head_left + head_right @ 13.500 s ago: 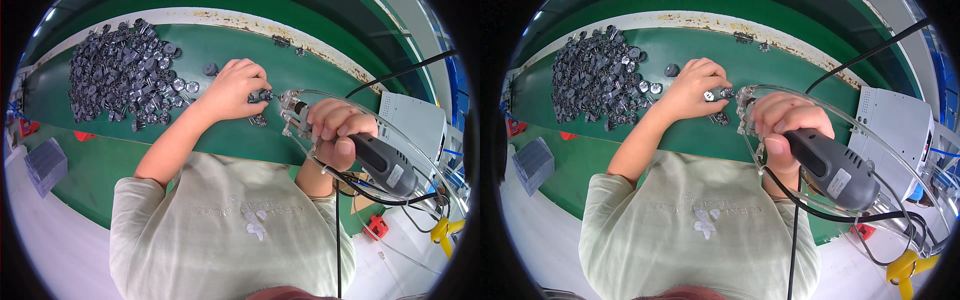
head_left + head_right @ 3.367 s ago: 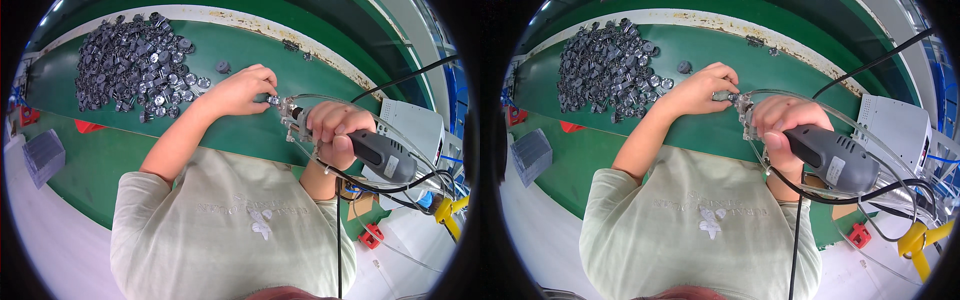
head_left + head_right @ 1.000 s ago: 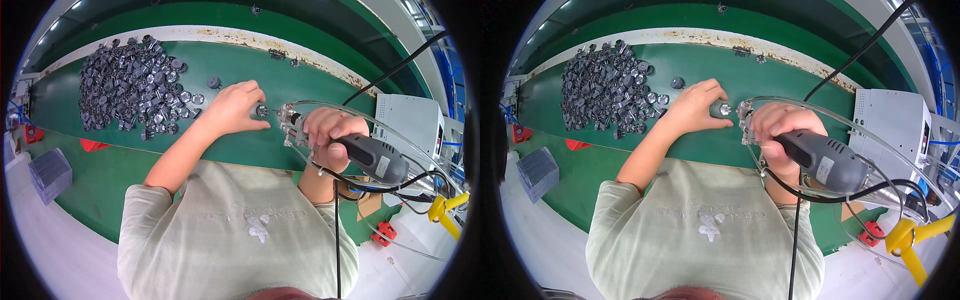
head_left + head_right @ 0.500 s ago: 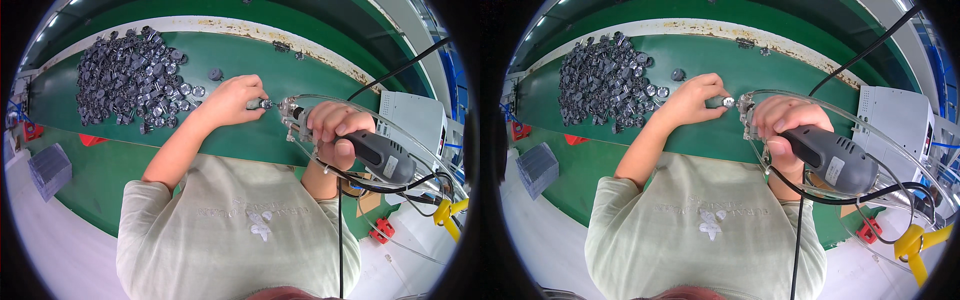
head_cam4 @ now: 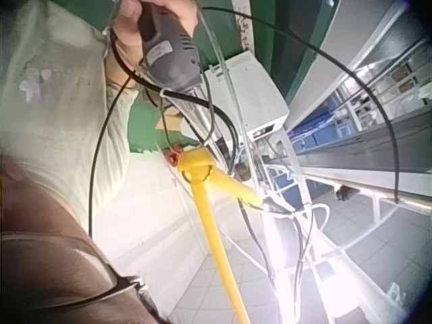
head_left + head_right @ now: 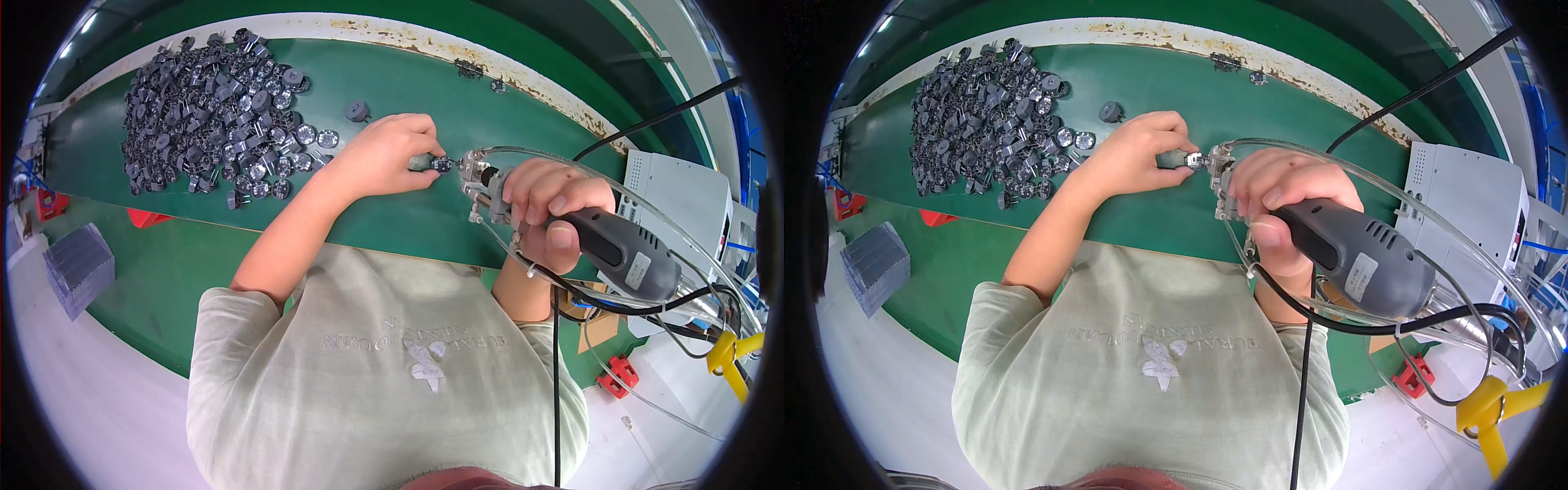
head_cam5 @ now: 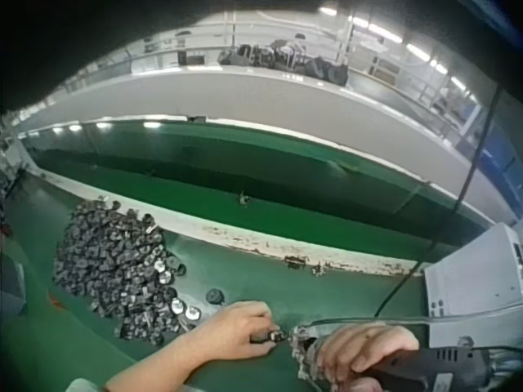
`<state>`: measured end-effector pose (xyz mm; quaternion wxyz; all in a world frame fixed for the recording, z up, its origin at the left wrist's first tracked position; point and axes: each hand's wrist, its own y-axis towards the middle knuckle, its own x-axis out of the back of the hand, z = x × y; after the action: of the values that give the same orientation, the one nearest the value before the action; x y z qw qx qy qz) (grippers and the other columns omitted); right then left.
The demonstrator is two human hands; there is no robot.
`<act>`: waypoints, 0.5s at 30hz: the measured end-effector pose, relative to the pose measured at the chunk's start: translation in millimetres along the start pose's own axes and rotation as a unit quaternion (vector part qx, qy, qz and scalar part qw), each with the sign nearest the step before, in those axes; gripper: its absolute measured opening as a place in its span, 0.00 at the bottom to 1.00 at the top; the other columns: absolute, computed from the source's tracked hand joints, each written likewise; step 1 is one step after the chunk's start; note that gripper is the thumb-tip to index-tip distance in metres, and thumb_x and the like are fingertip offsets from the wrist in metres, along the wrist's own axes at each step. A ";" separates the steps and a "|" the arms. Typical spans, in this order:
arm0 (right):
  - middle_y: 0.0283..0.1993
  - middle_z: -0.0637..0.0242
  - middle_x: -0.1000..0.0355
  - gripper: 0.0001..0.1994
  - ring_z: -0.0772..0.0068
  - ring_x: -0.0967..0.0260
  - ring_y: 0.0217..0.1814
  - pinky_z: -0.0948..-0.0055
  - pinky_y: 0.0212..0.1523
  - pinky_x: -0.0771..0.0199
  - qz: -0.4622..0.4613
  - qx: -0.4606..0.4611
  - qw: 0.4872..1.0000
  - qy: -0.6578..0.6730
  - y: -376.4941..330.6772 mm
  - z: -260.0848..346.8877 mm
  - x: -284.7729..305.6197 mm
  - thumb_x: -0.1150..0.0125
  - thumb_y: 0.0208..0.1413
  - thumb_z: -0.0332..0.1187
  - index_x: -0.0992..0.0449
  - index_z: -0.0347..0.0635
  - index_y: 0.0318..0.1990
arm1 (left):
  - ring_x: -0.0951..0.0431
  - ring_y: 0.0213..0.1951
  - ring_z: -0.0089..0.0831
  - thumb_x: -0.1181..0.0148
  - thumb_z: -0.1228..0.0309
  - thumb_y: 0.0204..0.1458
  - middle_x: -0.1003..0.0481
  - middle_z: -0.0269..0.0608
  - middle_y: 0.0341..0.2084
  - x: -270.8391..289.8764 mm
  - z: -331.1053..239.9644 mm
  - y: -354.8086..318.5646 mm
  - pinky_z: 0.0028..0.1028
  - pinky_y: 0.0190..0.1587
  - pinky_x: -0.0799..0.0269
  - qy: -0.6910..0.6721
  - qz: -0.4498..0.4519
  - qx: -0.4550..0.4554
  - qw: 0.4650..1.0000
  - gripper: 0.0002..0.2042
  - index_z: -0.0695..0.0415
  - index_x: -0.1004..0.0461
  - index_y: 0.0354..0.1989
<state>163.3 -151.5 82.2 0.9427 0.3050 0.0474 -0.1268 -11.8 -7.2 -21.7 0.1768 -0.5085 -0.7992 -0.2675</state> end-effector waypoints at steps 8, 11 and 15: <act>0.24 0.65 0.28 0.12 0.68 0.30 0.22 0.63 0.28 0.25 0.025 -0.007 0.999 -0.026 2.0 -3.0 -10.9 0.28 0.55 0.28 0.29 0.40 0.37 | 0.20 0.41 0.42 0.26 0.71 0.45 0.24 0.41 0.35 0.3 -1.0 -1.7 0.37 0.42 0.24 0.012 0.004 -0.010 1.000 0.13 0.61 0.16 0.39; 0.26 0.64 0.25 0.15 0.71 0.30 0.25 0.68 0.30 0.25 0.079 -0.015 0.992 -0.098 16.3 -5.7 -13.0 0.26 0.46 0.20 0.28 0.39 0.36 | 0.20 0.43 0.44 0.27 0.68 0.46 0.23 0.41 0.34 3.2 1.4 3.4 0.41 0.47 0.23 0.015 0.016 -0.006 1.000 0.12 0.59 0.15 0.38; 0.28 0.64 0.23 0.16 0.73 0.28 0.28 0.71 0.31 0.26 0.040 -0.085 0.990 -0.100 14.3 -6.1 -21.0 0.25 0.43 0.19 0.27 0.39 0.37 | 0.20 0.43 0.45 0.27 0.68 0.45 0.22 0.42 0.35 0.9 1.9 0.2 0.40 0.47 0.23 0.009 0.014 -0.011 1.000 0.12 0.59 0.15 0.38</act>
<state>146.8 -132.3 88.7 0.9695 0.2112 -0.0491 -0.1141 -12.1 -5.3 -22.7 0.1826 -0.5191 -0.7873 -0.2781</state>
